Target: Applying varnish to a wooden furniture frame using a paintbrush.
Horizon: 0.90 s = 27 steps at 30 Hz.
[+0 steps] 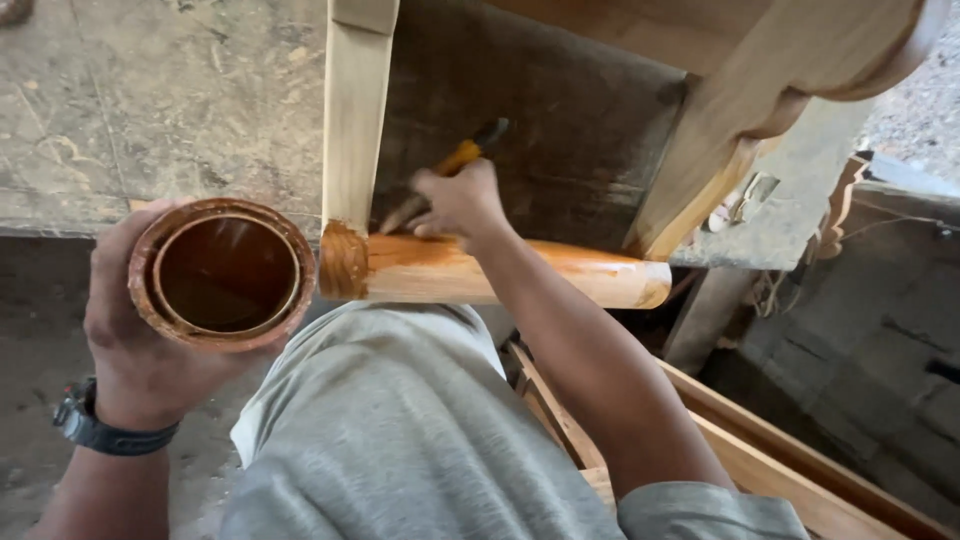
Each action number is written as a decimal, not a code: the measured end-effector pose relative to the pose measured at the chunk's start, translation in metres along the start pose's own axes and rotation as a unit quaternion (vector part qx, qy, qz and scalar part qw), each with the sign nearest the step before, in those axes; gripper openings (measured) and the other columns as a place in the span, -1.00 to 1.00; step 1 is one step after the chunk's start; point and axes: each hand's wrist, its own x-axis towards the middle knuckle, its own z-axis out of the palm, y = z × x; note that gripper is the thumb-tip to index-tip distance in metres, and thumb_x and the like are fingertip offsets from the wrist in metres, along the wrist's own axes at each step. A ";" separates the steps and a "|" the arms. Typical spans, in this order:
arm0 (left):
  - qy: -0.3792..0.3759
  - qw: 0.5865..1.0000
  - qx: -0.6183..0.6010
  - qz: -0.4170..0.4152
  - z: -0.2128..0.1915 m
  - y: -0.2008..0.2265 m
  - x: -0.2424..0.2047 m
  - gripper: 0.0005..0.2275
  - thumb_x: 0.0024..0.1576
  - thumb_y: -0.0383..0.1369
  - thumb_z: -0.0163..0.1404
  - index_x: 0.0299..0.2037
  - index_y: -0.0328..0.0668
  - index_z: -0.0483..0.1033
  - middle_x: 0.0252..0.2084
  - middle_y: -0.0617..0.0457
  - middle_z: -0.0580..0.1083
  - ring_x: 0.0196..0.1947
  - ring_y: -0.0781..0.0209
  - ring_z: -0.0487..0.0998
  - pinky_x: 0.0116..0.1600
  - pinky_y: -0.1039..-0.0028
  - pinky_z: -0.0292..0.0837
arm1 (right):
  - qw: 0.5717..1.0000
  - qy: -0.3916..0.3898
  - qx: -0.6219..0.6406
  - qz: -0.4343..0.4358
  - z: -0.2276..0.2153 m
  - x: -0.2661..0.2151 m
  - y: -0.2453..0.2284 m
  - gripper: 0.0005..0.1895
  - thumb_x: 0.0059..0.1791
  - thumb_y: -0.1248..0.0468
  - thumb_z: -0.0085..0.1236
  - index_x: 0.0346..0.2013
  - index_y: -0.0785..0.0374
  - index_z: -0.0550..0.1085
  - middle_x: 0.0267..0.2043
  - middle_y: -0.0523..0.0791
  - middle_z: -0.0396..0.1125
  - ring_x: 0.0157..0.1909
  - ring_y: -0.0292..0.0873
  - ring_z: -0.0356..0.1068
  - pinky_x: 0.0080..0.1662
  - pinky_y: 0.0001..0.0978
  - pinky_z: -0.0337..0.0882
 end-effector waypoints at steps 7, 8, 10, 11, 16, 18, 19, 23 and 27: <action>-0.002 0.997 0.057 0.054 -0.001 0.004 -0.002 0.05 0.17 -0.08 0.74 0.61 -0.81 0.37 0.50 -0.55 0.50 0.43 -0.57 0.70 0.61 -0.26 0.70 | 0.991 0.005 0.133 0.014 0.003 0.027 0.017 -0.74 0.17 0.44 0.33 -0.08 0.73 0.53 -0.35 0.43 0.62 -0.56 0.15 0.62 -0.57 -0.17 0.63; -0.004 0.998 0.036 0.052 0.000 0.002 -0.004 0.09 0.14 -0.06 0.71 0.64 -0.77 0.32 0.50 -0.56 0.51 0.47 -0.56 0.67 0.67 -0.25 0.67 | 0.996 0.016 0.093 0.004 0.002 0.017 0.012 -0.78 0.15 0.42 0.33 -0.13 0.63 0.53 -0.38 0.35 0.59 -0.54 0.17 0.64 -0.58 -0.17 0.61; -0.012 0.999 0.016 0.051 -0.002 0.005 -0.007 0.13 0.11 -0.03 0.69 0.68 -0.73 0.26 0.51 -0.56 0.52 0.51 -0.55 0.65 0.72 -0.25 0.65 | 0.998 0.027 0.057 -0.003 0.007 -0.004 0.006 -0.82 0.13 0.40 0.33 -0.17 0.52 0.52 -0.42 0.26 0.56 -0.52 0.20 0.67 -0.58 -0.17 0.60; -0.006 0.998 0.035 0.054 -0.001 0.007 -0.006 0.10 0.13 -0.05 0.71 0.64 -0.77 0.31 0.48 -0.57 0.54 0.47 -0.55 0.67 0.66 -0.24 0.67 | 0.999 0.023 0.019 -0.019 0.012 -0.013 0.000 -0.81 0.13 0.35 0.30 -0.22 0.40 0.45 -0.39 0.17 0.48 -0.51 0.15 0.63 -0.52 -0.19 0.66; 0.004 0.994 0.085 0.076 0.002 0.010 -0.002 0.05 0.20 0.05 0.65 0.58 -0.86 0.44 0.52 -0.55 0.44 0.48 -0.59 0.65 0.63 -0.28 0.70 | 0.981 0.017 0.193 -0.011 -0.002 0.025 0.016 -0.72 0.13 0.35 0.38 -0.07 0.60 0.53 -0.33 0.30 0.58 -0.52 0.16 0.64 -0.54 -0.14 0.66; -0.011 0.999 0.007 0.051 0.000 0.014 -0.003 0.10 0.12 -0.20 0.78 0.69 -0.67 0.26 0.51 -0.59 0.54 0.52 -0.55 0.64 0.69 -0.23 0.67 | 0.995 0.033 0.082 -0.042 -0.010 -0.004 0.000 -0.62 0.03 0.31 0.34 0.10 0.46 0.56 -0.11 0.13 0.61 -0.43 0.12 0.71 -0.51 -0.24 0.70; -0.015 0.998 0.007 0.055 0.000 0.016 -0.003 0.10 0.12 -0.20 0.78 0.69 -0.67 0.26 0.51 -0.59 0.54 0.52 -0.55 0.64 0.69 -0.23 0.67 | 0.995 0.035 0.088 -0.041 -0.003 -0.009 0.002 -0.62 0.03 0.31 0.34 0.10 0.46 0.56 -0.11 0.13 0.61 -0.43 0.12 0.71 -0.51 -0.24 0.70; 0.009 0.990 0.093 0.105 0.002 0.022 -0.003 -0.02 0.24 -0.06 0.72 0.57 -0.87 0.46 0.51 -0.58 0.46 0.45 -0.60 0.67 0.62 -0.27 0.75 | 0.997 -0.033 0.031 -0.070 0.015 0.000 0.008 -0.89 0.11 0.43 0.21 -0.21 0.43 0.45 -0.44 0.24 0.56 -0.49 0.19 0.73 -0.59 -0.21 0.59; 0.010 0.992 0.081 0.097 -0.001 0.020 -0.010 0.08 0.22 0.11 0.60 0.63 -0.84 0.40 0.54 -0.57 0.44 0.48 -0.58 0.66 0.61 -0.26 0.77 | 0.974 0.016 0.221 -0.036 -0.012 0.036 0.022 -0.55 0.08 0.34 0.42 0.17 0.56 0.48 -0.23 0.29 0.58 -0.44 0.31 0.69 -0.51 -0.15 0.70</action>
